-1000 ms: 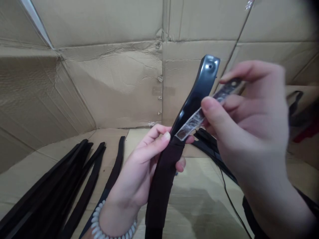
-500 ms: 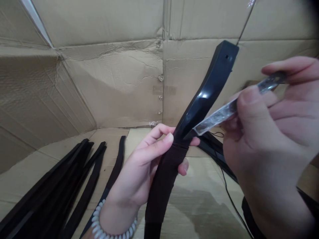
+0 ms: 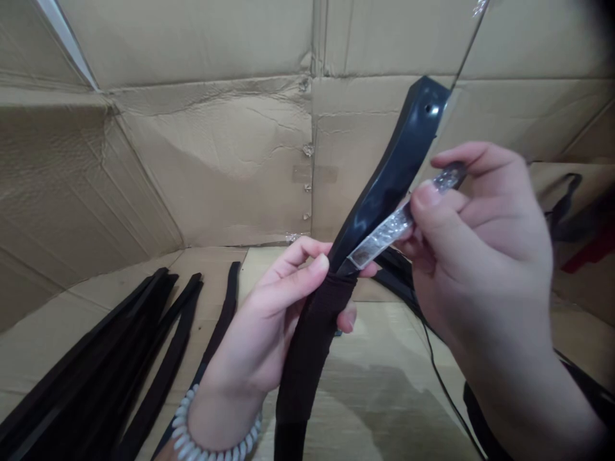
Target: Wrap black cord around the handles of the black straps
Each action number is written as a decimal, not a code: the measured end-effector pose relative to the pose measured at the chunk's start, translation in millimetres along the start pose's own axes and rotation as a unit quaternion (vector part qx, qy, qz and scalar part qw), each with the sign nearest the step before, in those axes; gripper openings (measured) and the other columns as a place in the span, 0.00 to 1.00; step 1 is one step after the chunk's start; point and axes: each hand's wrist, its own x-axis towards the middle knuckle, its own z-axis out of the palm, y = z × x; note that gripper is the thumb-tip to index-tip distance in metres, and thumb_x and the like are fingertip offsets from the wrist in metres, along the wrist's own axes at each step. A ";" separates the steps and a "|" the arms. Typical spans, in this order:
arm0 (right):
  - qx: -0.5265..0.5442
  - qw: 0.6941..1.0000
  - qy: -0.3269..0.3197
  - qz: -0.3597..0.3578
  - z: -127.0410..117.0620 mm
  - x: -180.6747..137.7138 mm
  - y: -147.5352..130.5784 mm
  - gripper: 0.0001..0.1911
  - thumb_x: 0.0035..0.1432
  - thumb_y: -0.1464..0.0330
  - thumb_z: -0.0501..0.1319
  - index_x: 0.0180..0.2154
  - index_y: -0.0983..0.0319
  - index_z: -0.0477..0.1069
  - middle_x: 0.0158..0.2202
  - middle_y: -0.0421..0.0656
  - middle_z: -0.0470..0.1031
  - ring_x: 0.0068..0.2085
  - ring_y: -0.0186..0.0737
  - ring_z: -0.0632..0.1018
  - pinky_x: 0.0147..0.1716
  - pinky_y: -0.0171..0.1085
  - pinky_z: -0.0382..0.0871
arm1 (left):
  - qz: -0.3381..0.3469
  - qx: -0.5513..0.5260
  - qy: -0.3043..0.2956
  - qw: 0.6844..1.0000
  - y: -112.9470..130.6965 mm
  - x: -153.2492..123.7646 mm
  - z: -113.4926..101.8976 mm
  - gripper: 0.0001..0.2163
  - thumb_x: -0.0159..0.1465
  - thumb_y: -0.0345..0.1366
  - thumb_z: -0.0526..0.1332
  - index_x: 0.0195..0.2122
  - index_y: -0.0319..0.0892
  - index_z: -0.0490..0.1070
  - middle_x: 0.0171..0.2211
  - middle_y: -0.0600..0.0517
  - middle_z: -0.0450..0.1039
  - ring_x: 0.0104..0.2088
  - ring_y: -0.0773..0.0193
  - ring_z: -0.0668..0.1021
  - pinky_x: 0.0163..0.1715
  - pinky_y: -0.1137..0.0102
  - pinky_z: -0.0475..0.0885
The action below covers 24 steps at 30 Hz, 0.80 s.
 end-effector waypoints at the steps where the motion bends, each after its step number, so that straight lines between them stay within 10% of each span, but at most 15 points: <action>1: 0.008 1.000 0.004 0.019 0.3 0.2 0.5 0.09 0.57 0.75 0.62 0.38 0.57 0.67 0.21 0.31 0.66 0.20 0.25 0.67 0.16 0.27 0.57 | -0.001 0.001 0.000 1.000 0.0 0.2 0.3 0.03 0.64 0.35 0.63 0.36 0.43 0.70 0.40 0.49 0.79 0.27 0.71 0.78 0.30 0.77 0.70; 8: 0.030 0.996 0.043 0.073 3.2 2.6 5.1 0.09 0.56 0.76 0.62 0.35 0.58 0.66 0.20 0.32 0.63 0.18 0.26 0.63 0.15 0.28 0.54 | 0.001 0.019 0.015 1.000 -1.4 0.9 3.8 0.04 0.65 0.36 0.63 0.37 0.42 0.70 0.41 0.49 0.78 0.26 0.71 0.77 0.28 0.77 0.71; 16: -0.047 0.980 0.149 -0.120 2.0 -8.6 4.1 0.10 0.59 0.76 0.61 0.37 0.54 0.70 0.28 0.36 0.63 0.23 0.29 0.66 0.19 0.34 0.59 | 0.056 0.106 0.086 0.989 -5.1 3.3 9.6 0.07 0.67 0.37 0.60 0.41 0.40 0.71 0.40 0.48 0.79 0.24 0.73 0.78 0.23 0.80 0.70; 24: 0.051 0.983 0.165 0.069 -6.9 -19.5 10.2 0.05 0.58 0.74 0.60 0.37 0.59 0.71 0.24 0.39 0.73 0.27 0.33 0.75 0.25 0.31 0.71 | 0.082 0.170 0.113 0.976 -7.1 4.4 7.6 0.10 0.69 0.38 0.59 0.49 0.44 0.71 0.41 0.48 0.79 0.24 0.72 0.77 0.21 0.79 0.70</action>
